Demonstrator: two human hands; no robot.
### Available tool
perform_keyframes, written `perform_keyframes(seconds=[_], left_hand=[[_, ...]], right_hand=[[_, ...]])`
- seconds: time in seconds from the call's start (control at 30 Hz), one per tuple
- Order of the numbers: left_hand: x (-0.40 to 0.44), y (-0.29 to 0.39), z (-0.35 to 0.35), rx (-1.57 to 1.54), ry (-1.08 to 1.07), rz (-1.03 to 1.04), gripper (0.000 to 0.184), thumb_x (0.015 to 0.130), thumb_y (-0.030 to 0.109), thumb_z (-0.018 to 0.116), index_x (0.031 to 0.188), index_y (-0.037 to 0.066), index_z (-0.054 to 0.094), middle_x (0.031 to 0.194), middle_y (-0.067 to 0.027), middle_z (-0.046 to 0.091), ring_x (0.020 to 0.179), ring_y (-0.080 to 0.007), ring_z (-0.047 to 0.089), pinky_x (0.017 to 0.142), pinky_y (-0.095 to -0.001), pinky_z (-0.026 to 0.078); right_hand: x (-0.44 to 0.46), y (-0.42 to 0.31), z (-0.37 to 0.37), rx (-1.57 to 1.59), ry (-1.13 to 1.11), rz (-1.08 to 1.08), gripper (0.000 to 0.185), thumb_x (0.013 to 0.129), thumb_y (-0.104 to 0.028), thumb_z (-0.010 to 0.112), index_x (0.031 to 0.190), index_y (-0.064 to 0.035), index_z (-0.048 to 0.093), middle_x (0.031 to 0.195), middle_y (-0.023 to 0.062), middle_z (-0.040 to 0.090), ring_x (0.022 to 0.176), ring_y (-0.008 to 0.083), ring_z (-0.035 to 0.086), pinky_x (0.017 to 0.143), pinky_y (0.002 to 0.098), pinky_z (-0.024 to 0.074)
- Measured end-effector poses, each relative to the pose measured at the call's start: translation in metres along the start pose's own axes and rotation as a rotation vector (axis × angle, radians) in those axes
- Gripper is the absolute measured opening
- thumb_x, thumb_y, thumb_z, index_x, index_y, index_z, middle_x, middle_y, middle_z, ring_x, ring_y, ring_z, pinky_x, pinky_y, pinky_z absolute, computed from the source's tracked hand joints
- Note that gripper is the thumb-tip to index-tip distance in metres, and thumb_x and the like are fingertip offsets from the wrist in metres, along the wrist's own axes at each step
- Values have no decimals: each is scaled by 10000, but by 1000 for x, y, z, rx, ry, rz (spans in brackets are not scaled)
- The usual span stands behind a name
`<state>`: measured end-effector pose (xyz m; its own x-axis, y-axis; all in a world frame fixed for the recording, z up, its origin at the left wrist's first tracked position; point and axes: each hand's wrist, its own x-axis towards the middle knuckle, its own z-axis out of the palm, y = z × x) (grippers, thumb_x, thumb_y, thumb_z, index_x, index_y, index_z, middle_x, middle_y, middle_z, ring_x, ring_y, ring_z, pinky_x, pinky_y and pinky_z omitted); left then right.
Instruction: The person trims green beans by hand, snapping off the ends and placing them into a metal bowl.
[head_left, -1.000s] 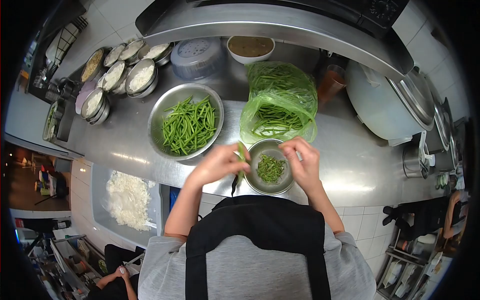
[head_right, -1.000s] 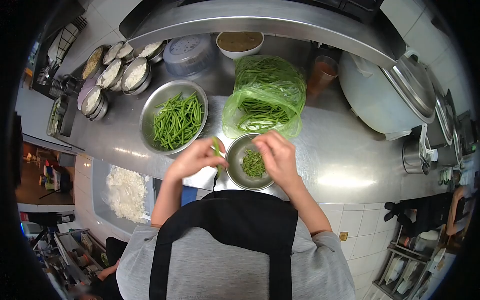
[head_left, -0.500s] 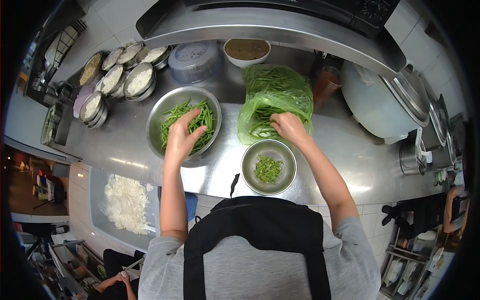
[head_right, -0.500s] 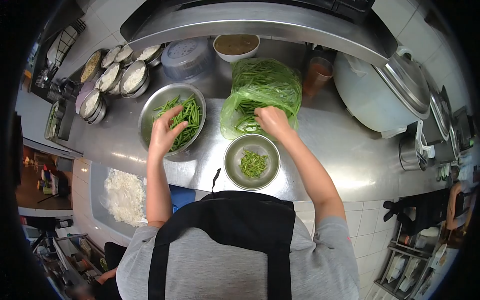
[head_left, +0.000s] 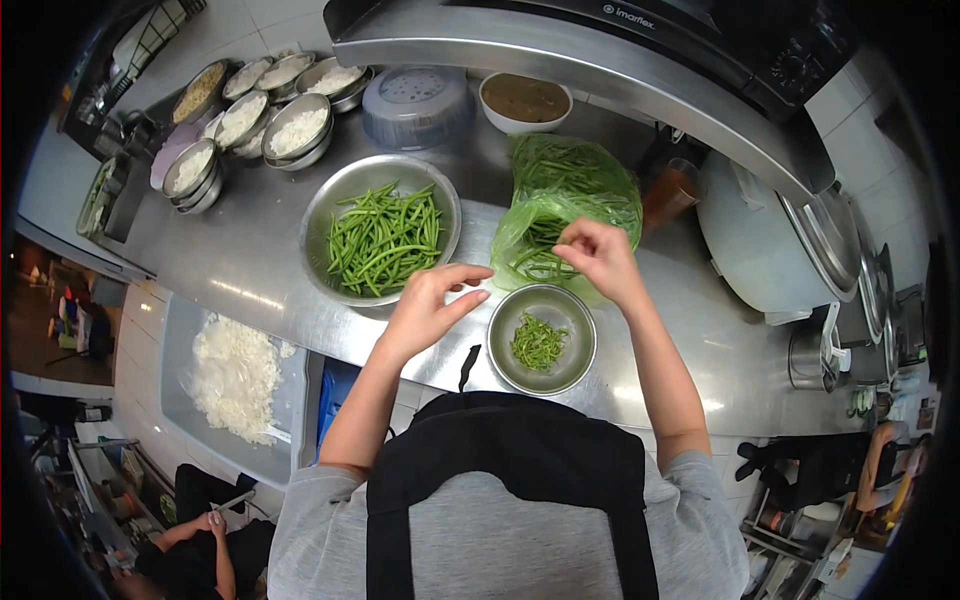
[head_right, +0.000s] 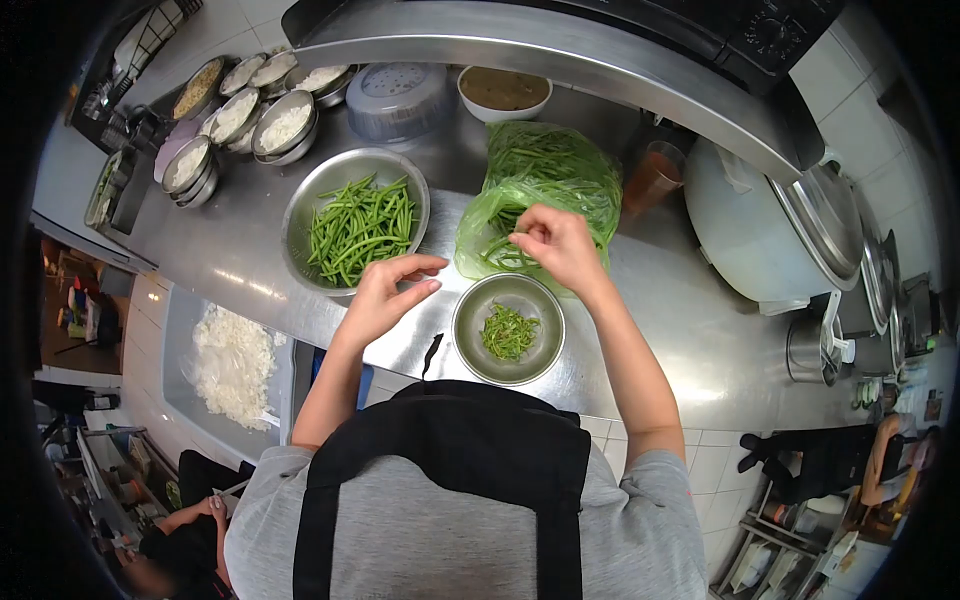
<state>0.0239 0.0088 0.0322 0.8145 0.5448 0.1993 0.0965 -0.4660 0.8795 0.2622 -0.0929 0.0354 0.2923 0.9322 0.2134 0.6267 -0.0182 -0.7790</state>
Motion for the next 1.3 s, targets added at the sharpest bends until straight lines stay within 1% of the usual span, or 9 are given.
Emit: perform_keyframes(seconds=[0.23,0.33,0.43,0.53,0.6,0.7,0.93,1.13,1.3], left_hand=[[20,29,58,-302,-98,33,333,825,201,603,1059,-35,576,862,-123,655,769,-153,622,705,-273,479],[20,17,68,-696,-285,-237,195,865,96,550,970,-62,594,818,-95,649,759,-101,610,685,-209,468],[15,2,60,-653,-394,-306,191,864,88,548,972,-63,594,806,-93,650,733,-97,605,682,-210,467],[7,-2,53,-555,-438,-312,172,859,96,560,923,-56,609,769,-72,642,693,-78,585,665,-204,463],[4,-3,49,-481,-463,-325,168,857,101,566,903,-53,613,759,-65,639,682,-74,579,659,-202,461],[1,-4,46,-428,-487,-308,167,852,113,577,859,-48,619,739,-55,633,673,-67,571,640,-197,455],[0,-7,48,-426,-461,-358,154,832,89,588,770,-50,612,667,-64,633,602,-71,580,551,-206,448],[2,-2,61,-436,-458,-348,153,838,92,586,780,-48,603,688,-71,635,623,-83,589,576,-201,458],[1,-16,44,-671,-312,-379,117,846,63,566,881,-44,594,779,-110,655,709,-105,620,638,-200,470]], right_hand=[[-32,-37,2,749,26,181,107,783,-73,652,794,-30,555,621,-32,557,535,-9,489,420,139,333],[-42,-27,6,713,28,225,113,782,-76,651,835,-29,563,632,-36,562,539,-8,499,404,141,327],[-48,-21,3,702,-8,229,122,807,-91,623,887,-13,573,708,-25,564,606,-14,510,455,135,339],[-46,-25,-3,605,12,139,149,820,-111,597,927,-11,570,822,31,582,690,64,549,506,189,392],[-44,-26,-4,115,-64,-248,117,797,-96,588,868,-2,583,829,62,571,748,175,569,607,285,437],[-46,-35,-5,-100,-232,-195,111,762,-88,573,825,1,598,824,90,570,778,286,566,669,379,445],[-47,-34,8,-503,-93,-416,51,713,-85,593,723,-37,579,773,84,569,709,249,570,673,361,432],[-47,-10,41,-291,368,-178,60,706,-47,604,732,-9,565,711,100,570,613,275,558,610,368,443],[-68,1,25,40,287,71,159,704,-84,654,822,3,593,744,118,582,667,274,579,630,355,452]])
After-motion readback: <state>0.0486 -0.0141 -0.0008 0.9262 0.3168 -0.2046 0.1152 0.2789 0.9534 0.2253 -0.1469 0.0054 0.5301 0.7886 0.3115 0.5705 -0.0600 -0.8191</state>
